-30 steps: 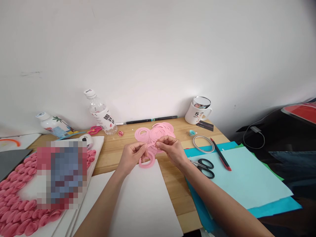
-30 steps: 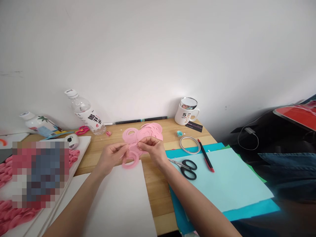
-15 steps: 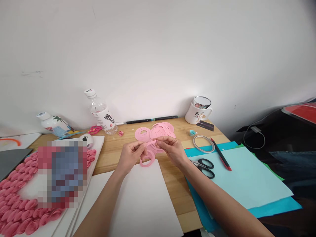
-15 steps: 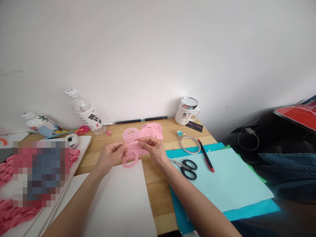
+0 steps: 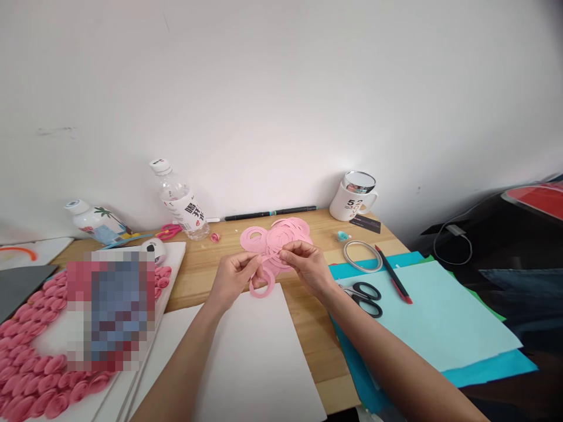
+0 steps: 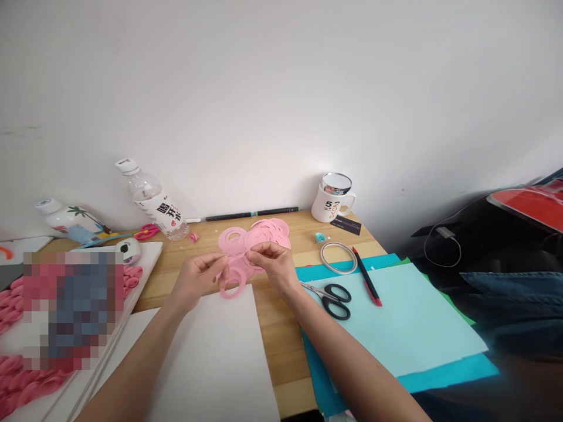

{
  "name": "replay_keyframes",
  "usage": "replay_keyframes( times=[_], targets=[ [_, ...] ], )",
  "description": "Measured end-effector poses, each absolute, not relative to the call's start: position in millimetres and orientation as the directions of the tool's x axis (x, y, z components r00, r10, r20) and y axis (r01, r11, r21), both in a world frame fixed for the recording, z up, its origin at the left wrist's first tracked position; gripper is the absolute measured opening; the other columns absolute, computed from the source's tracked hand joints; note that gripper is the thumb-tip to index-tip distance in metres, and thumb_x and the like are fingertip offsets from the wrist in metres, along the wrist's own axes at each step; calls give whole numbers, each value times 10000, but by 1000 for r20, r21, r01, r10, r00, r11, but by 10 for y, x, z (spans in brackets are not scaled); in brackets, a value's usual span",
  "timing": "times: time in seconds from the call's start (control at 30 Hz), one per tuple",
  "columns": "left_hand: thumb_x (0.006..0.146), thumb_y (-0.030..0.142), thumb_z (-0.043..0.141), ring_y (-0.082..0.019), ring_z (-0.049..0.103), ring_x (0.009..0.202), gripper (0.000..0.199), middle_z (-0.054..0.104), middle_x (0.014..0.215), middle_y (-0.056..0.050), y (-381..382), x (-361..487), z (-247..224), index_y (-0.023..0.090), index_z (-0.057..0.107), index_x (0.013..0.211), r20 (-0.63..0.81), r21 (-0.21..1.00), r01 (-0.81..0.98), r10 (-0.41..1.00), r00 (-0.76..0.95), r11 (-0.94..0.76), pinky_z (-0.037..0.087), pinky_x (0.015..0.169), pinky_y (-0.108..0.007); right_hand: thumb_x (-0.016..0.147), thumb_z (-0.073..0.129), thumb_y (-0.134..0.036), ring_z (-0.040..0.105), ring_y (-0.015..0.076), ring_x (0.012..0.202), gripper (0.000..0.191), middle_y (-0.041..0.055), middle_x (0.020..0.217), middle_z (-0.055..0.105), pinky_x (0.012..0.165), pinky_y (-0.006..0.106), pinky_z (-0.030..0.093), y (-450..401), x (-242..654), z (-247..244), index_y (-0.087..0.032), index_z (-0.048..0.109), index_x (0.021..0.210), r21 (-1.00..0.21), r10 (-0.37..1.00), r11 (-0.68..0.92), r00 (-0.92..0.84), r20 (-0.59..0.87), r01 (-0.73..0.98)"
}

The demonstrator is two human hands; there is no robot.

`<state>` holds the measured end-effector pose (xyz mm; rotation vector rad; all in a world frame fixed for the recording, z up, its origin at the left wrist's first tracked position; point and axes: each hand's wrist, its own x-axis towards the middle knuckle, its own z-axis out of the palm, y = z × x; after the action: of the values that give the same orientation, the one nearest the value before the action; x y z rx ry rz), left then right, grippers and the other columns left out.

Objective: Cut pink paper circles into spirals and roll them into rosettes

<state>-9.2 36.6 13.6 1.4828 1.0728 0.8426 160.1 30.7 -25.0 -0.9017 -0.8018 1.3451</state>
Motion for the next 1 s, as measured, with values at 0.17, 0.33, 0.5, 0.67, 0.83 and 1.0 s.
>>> replay_keyframes(
  times=[0.17,0.33,0.5,0.67,0.83,1.0],
  targets=[
    [775,329,543,-67,462,442,311,523,488,30,373,-101,130,151,536,520,-17,983,179,940,340,-47,424,488,-182,578,773,-276,581,107,617,151,-2,691,682,689,277,493,304,1599,-245,-206,712,698,-896,996,8,83,-33,-444],
    [779,324,537,-63,472,436,302,532,522,24,377,-109,121,148,539,534,-3,982,180,943,334,-61,408,479,-185,636,736,-284,608,122,709,159,40,925,705,759,288,502,306,1613,-259,-204,718,773,-900,1000,20,28,9,-436],
    [767,331,549,-61,452,434,310,519,496,25,370,-97,124,145,530,520,-23,983,180,944,330,-39,423,479,-182,579,776,-251,622,118,684,174,21,812,717,710,262,521,316,1624,-280,-198,705,729,-867,998,-3,56,-36,-499],
    [762,342,551,-61,454,442,314,521,513,25,364,-92,129,146,534,518,-27,986,166,943,333,-31,442,496,-191,562,788,-232,603,92,615,169,-4,701,694,619,216,512,321,1625,-288,-193,690,695,-868,997,-28,45,-58,-496],
    [765,343,557,-66,443,454,314,505,485,25,358,-86,138,145,533,522,-40,984,179,942,334,-22,439,490,-187,554,791,-213,553,61,517,149,-36,605,646,546,192,472,316,1614,-269,-186,660,619,-872,997,-8,57,-42,-490],
    [766,336,558,-69,458,444,310,510,469,26,362,-85,145,144,535,523,-36,984,178,944,327,-24,425,480,-185,548,793,-225,560,79,545,143,-31,563,631,589,220,484,311,1601,-255,-181,675,615,-880,994,19,106,-36,-474]
  ],
)
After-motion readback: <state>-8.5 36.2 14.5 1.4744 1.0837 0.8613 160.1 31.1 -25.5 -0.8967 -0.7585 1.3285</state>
